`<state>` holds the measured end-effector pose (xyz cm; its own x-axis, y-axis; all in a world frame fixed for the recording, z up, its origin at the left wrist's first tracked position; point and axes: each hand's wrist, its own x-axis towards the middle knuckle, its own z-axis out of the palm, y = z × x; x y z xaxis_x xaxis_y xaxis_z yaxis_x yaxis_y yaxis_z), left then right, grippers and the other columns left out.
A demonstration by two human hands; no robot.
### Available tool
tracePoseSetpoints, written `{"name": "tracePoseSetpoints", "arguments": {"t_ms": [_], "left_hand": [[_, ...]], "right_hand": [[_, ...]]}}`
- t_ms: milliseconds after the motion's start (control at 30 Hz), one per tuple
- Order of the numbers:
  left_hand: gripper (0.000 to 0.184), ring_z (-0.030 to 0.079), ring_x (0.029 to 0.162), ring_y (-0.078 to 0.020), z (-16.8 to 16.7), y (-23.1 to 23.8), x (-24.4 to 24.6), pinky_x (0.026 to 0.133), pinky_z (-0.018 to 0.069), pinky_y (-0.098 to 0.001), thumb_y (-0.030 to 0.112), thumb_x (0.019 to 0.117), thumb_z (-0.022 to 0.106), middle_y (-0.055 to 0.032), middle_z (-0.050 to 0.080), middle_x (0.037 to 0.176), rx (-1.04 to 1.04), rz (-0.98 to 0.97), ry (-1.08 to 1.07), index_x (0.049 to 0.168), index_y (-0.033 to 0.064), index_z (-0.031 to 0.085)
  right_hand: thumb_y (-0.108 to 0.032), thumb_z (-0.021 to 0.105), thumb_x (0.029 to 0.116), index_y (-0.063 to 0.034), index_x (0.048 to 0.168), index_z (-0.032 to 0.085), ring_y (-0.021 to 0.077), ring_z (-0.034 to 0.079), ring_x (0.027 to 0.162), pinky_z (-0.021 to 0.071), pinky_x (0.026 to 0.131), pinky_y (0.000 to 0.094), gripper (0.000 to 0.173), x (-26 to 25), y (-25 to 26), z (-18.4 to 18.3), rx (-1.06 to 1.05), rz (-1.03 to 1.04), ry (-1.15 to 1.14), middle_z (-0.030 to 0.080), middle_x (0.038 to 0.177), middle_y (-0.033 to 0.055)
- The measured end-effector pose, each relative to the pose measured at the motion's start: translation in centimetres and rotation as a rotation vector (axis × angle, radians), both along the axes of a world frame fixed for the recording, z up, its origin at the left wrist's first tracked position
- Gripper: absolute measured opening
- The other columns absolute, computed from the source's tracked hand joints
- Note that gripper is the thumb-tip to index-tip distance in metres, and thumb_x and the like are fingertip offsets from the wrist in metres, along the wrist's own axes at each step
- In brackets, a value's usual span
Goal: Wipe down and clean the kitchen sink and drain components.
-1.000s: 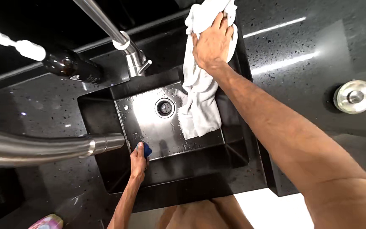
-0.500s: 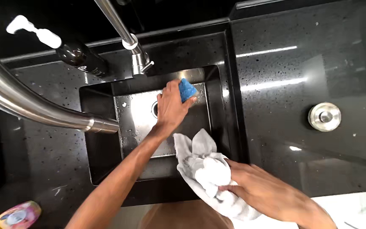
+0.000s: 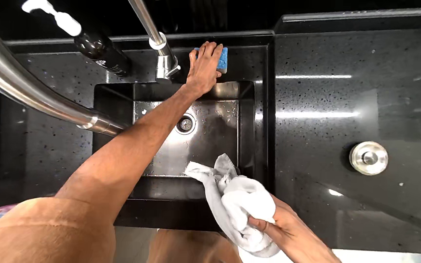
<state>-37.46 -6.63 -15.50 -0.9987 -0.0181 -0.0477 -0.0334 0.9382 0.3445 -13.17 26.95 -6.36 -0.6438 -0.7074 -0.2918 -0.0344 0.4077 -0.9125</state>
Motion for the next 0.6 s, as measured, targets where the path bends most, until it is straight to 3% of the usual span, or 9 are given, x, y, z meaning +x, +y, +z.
{"name": "tracePoseSetpoints", "arguments": {"t_ms": [67,167,267,333,367,433,500,533,600], "left_hand": [[0.077,0.029,0.152,-0.0363,1.0,0.9,2.6,0.119,0.0212,-0.065,0.026,0.0907,0.076,-0.0154,0.032,0.165,0.083,0.001,0.125,0.156,0.0084,0.039],[0.062,0.041,0.146,-0.0286,2.6,4.2,11.2,0.118,0.0296,-0.058,0.044,0.0978,0.063,-0.0103,0.046,0.158,0.317,-0.068,0.128,0.149,0.0112,0.052],[0.052,0.054,0.134,-0.0283,0.4,7.2,22.0,0.115,0.0344,-0.0588,0.048,0.1063,0.047,-0.0141,0.063,0.137,0.707,-0.153,-0.467,0.131,0.0062,0.067],[0.066,0.066,0.097,-0.0319,-1.7,9.3,28.1,0.091,0.0493,-0.0595,0.055,0.1069,0.037,-0.0187,0.069,0.097,0.899,-0.087,-0.672,0.102,-0.001,0.071],[0.07,0.064,0.08,-0.0304,-1.8,10.0,30.3,0.077,0.0508,-0.0566,0.058,0.1062,0.035,-0.0157,0.064,0.079,0.947,-0.02,-0.656,0.085,-0.0011,0.067],[0.071,0.057,0.064,-0.0256,0.0,10.2,32.8,0.064,0.0471,-0.051,0.057,0.106,0.036,-0.009,0.054,0.062,0.988,0.123,-0.577,0.067,0.002,0.058],[0.06,0.053,0.061,-0.0165,1.9,8.4,33.2,0.06,0.0456,-0.0417,0.047,0.1075,0.041,-0.003,0.051,0.062,1.081,0.245,-0.526,0.069,0.0047,0.059],[0.051,0.056,0.067,-0.0157,2.2,6.7,32.9,0.066,0.0481,-0.0402,0.039,0.1087,0.042,-0.0049,0.056,0.07,1.112,0.262,-0.543,0.079,0.0032,0.063],[0.034,0.065,0.088,-0.0267,0.2,2.2,31.6,0.082,0.0522,-0.051,0.028,0.1074,0.05,-0.016,0.068,0.093,1.015,0.254,-0.554,0.104,0.0,0.069]], "right_hand": [[-0.034,0.064,0.1017,-0.0229,0.119,0.071,-0.0002,0.062,0.117,0.0524,0.105,0.0261,0.022,0.9,0.6,0.4,-0.206,-0.138,-0.044,0.069,0.123,-0.0085],[-0.03,0.064,0.1008,-0.0358,0.13,0.067,-0.0093,0.061,0.117,0.0507,0.101,0.0158,0.03,3.3,2.1,1.1,-0.547,-0.367,-0.212,0.069,0.125,-0.022],[-0.029,0.064,0.0978,-0.0221,0.117,0.076,0.0037,0.07,0.108,0.0565,0.097,0.0262,0.024,1.8,-0.6,2.7,-0.911,-0.622,-0.288,0.077,0.113,-0.0064],[-0.023,0.055,0.0984,-0.0141,0.103,0.074,0.0146,0.073,0.096,0.061,0.088,0.0386,0.022,-1.6,-3.6,3.4,-0.969,-0.836,-0.214,0.076,0.097,0.003],[-0.022,0.043,0.1028,-0.0138,0.103,0.067,0.016,0.073,0.095,0.0611,0.086,0.0411,0.026,-3.4,-5.0,3.1,-0.917,-0.924,-0.126,0.075,0.095,0.0032],[-0.017,0.023,0.1085,-0.0125,0.124,0.046,0.0146,0.067,0.107,0.0561,0.096,0.042,0.028,-5.8,-6.9,1.8,-0.698,-0.965,0.098,0.066,0.107,0.0002],[-0.018,0.027,0.1121,-0.0052,0.144,0.038,0.0164,0.063,0.119,0.0511,0.107,0.0431,0.036,-6.8,-9.0,0.3,-0.568,-0.942,0.192,0.064,0.124,0.0042],[-0.02,0.03,0.113,-0.0056,0.142,0.041,0.0153,0.065,0.117,0.0525,0.105,0.0415,0.035,-6.6,-10.2,-0.3,-0.501,-0.94,0.149,0.065,0.122,0.0037],[-0.022,0.037,0.1127,-0.0066,0.124,0.053,0.0106,0.07,0.095,0.0604,0.089,0.0352,0.025,-5.3,-12.4,-1.8,-0.304,-0.913,0.007,0.069,0.101,-0.0001]]}}
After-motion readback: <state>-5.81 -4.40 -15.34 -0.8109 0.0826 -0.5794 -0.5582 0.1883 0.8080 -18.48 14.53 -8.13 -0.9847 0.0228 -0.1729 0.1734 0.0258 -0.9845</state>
